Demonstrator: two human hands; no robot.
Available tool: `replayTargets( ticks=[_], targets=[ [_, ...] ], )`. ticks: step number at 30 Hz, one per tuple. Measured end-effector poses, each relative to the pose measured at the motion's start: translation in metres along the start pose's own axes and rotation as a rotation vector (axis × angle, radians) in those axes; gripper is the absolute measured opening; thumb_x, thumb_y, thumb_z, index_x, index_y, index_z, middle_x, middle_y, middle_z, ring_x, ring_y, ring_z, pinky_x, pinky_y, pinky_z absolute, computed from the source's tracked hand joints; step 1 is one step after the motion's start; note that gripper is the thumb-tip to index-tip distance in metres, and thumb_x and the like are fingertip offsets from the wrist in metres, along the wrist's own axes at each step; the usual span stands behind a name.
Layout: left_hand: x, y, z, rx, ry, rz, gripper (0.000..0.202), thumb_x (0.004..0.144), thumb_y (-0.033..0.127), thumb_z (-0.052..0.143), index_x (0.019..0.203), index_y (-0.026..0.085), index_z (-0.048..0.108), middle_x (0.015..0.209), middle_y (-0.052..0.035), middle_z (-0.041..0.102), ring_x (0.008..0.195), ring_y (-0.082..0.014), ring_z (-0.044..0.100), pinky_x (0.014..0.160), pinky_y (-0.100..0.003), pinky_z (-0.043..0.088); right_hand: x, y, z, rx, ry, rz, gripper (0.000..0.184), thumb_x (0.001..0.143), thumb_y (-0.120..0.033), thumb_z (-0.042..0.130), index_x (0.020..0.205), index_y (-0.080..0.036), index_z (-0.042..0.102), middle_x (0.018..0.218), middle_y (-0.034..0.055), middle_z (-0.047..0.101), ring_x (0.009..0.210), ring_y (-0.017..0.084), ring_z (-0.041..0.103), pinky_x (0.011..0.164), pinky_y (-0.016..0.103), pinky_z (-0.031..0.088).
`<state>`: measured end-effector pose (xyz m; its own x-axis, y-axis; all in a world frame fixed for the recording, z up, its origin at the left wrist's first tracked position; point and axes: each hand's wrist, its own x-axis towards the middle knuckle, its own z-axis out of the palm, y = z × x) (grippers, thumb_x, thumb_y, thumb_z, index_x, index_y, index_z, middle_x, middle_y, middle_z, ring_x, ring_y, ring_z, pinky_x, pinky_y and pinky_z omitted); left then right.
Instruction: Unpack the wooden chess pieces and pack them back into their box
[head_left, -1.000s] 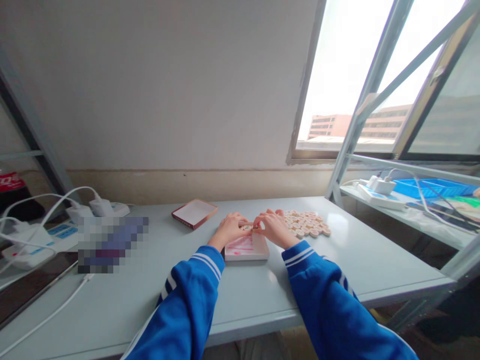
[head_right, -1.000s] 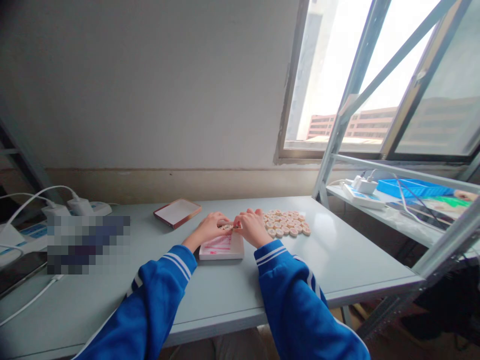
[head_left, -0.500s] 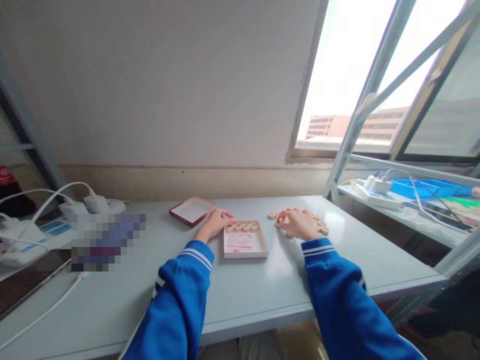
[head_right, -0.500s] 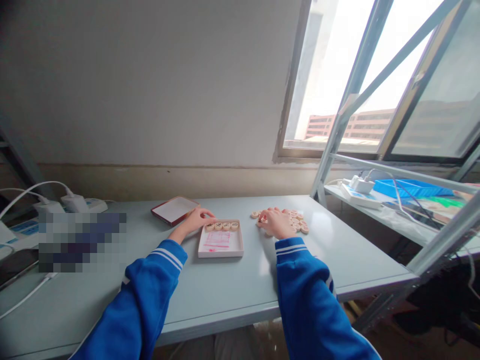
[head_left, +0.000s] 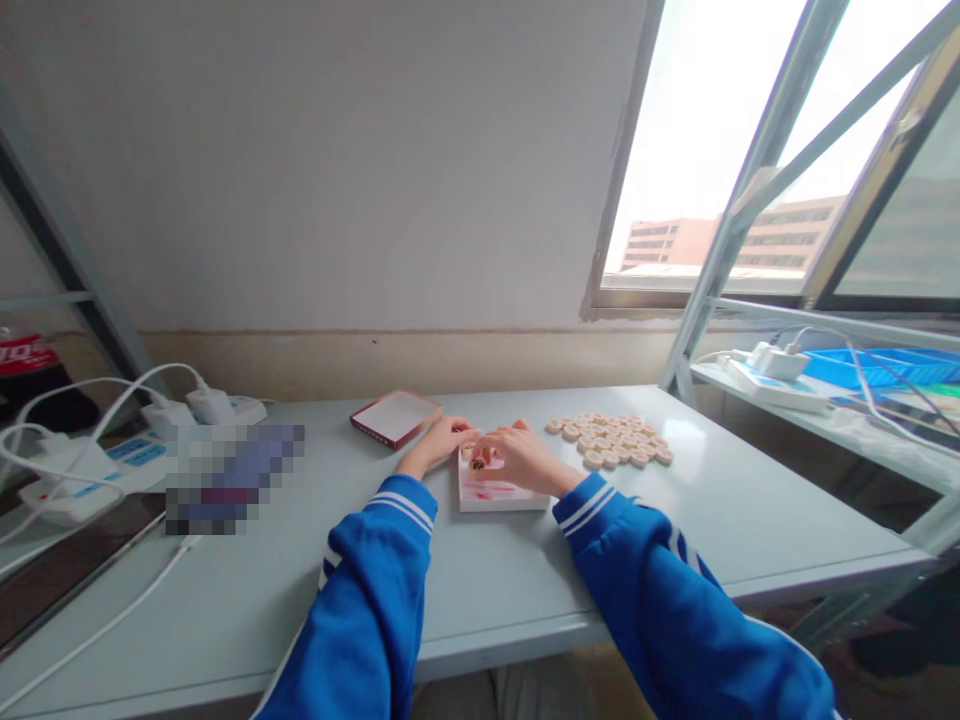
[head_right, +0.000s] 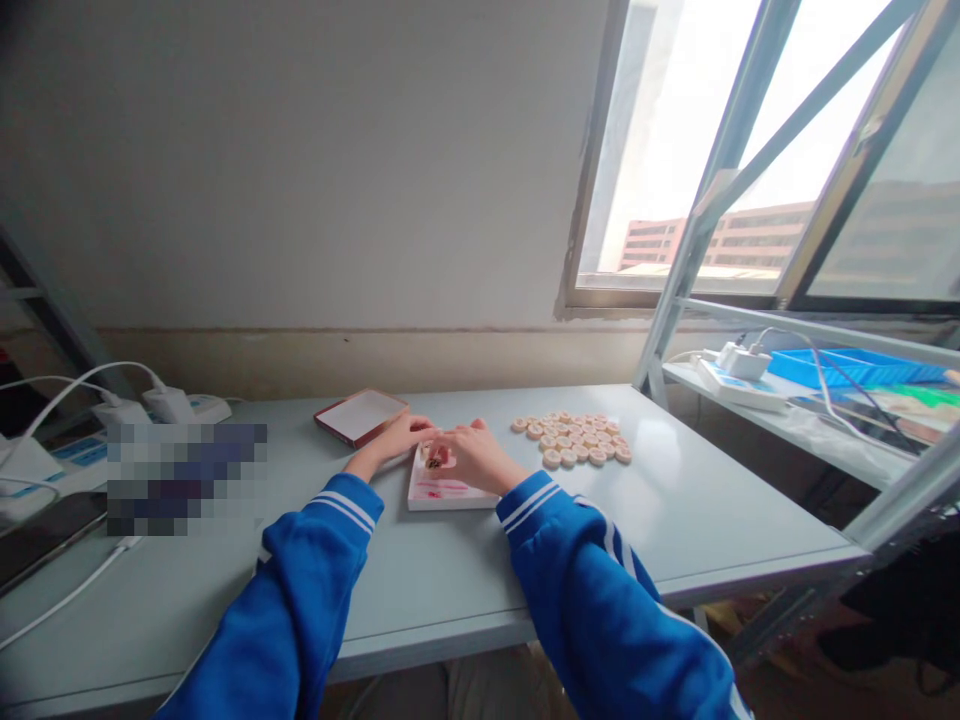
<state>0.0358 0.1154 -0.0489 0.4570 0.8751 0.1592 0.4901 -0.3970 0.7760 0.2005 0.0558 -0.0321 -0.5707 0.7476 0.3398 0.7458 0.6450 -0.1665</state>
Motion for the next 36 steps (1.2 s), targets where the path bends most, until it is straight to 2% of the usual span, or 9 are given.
replayTargets(
  ticks=[5,8,11,21,25,27,30,33,36],
  targets=[
    [-0.007,0.0,-0.016,-0.081,-0.127,-0.002,0.043,0.063,0.039,0.061,0.096,0.012,0.06,0.099,-0.0093,0.061,0.093,-0.0194,0.054,0.08,-0.027,0.041,-0.005,0.019,-0.004,0.025,0.107,0.101,0.018,0.076,-0.033,0.057,0.092,-0.025,0.059,0.082,-0.0018,0.066,0.074,0.013,0.056,0.07,0.027,0.026],
    [-0.012,0.004,-0.017,-0.033,-0.194,-0.063,0.055,0.056,0.034,0.068,0.105,0.012,0.056,0.101,-0.0099,0.06,0.093,-0.0203,0.054,0.079,-0.028,0.042,-0.016,0.045,-0.015,-0.167,0.165,0.308,0.015,0.079,-0.03,0.052,0.09,-0.024,0.062,0.09,0.0014,0.064,0.082,0.016,0.053,0.071,0.029,0.026],
    [-0.014,0.009,-0.014,-0.001,-0.214,-0.087,0.059,0.053,0.031,0.07,0.107,0.013,0.055,0.101,-0.0084,0.058,0.091,-0.0207,0.053,0.077,-0.028,0.041,-0.025,0.064,-0.019,-0.394,0.09,0.471,0.018,0.078,-0.028,0.053,0.091,-0.021,0.065,0.098,0.0075,0.061,0.092,0.022,0.048,0.07,0.032,0.026],
    [-0.015,0.007,-0.012,-0.092,-0.238,-0.054,0.057,0.056,0.033,0.065,0.108,0.011,0.054,0.108,-0.0104,0.056,0.099,-0.0227,0.051,0.084,-0.03,0.04,-0.032,0.076,-0.016,-0.478,0.061,0.542,0.022,0.08,-0.023,0.047,0.087,-0.021,0.067,0.093,0.0086,0.063,0.089,0.023,0.046,0.072,0.035,0.024],
    [-0.012,0.007,-0.004,-0.073,-0.16,-0.052,0.046,0.064,0.035,0.058,0.103,0.011,0.057,0.108,-0.0112,0.057,0.099,-0.0224,0.052,0.083,-0.029,0.041,-0.029,0.071,-0.021,-0.334,0.138,0.458,0.017,0.077,-0.032,0.054,0.079,-0.023,0.068,0.091,0.0062,0.063,0.088,0.022,0.046,0.073,0.035,0.026],
    [-0.01,0.006,0.005,-0.041,-0.069,-0.06,0.039,0.068,0.037,0.055,0.098,0.012,0.059,0.104,-0.011,0.06,0.097,-0.0223,0.053,0.081,-0.03,0.042,-0.025,0.061,-0.023,-0.164,0.17,0.305,0.017,0.075,-0.036,0.057,0.085,-0.025,0.066,0.093,0.0047,0.061,0.089,0.02,0.047,0.074,0.032,0.029],
    [-0.006,0.004,0.016,0.009,0.008,-0.072,0.034,0.07,0.039,0.053,0.091,0.014,0.062,0.096,-0.0097,0.064,0.091,-0.0222,0.056,0.079,-0.03,0.043,-0.018,0.042,-0.021,0.079,0.059,0.071,0.021,0.073,-0.033,0.06,0.092,-0.024,0.064,0.085,0.0025,0.06,0.079,0.015,0.051,0.07,0.026,0.034],
    [-0.004,0.005,0.017,-0.008,-0.012,-0.041,0.034,0.071,0.039,0.052,0.089,0.013,0.063,0.094,-0.0091,0.064,0.09,-0.0213,0.057,0.079,-0.029,0.043,-0.014,0.026,-0.011,0.113,-0.024,0.005,0.02,0.072,-0.029,0.061,0.091,-0.023,0.063,0.08,0.0007,0.06,0.072,0.013,0.053,0.066,0.025,0.034],
    [-0.005,0.007,0.012,-0.049,-0.06,-0.004,0.034,0.072,0.037,0.05,0.091,0.011,0.062,0.098,-0.0096,0.063,0.093,-0.0204,0.056,0.081,-0.027,0.042,-0.012,0.018,0.001,0.019,0.018,0.019,0.018,0.073,-0.027,0.061,0.091,-0.022,0.06,0.081,0.0005,0.063,0.077,0.014,0.055,0.069,0.027,0.031]
  ],
)
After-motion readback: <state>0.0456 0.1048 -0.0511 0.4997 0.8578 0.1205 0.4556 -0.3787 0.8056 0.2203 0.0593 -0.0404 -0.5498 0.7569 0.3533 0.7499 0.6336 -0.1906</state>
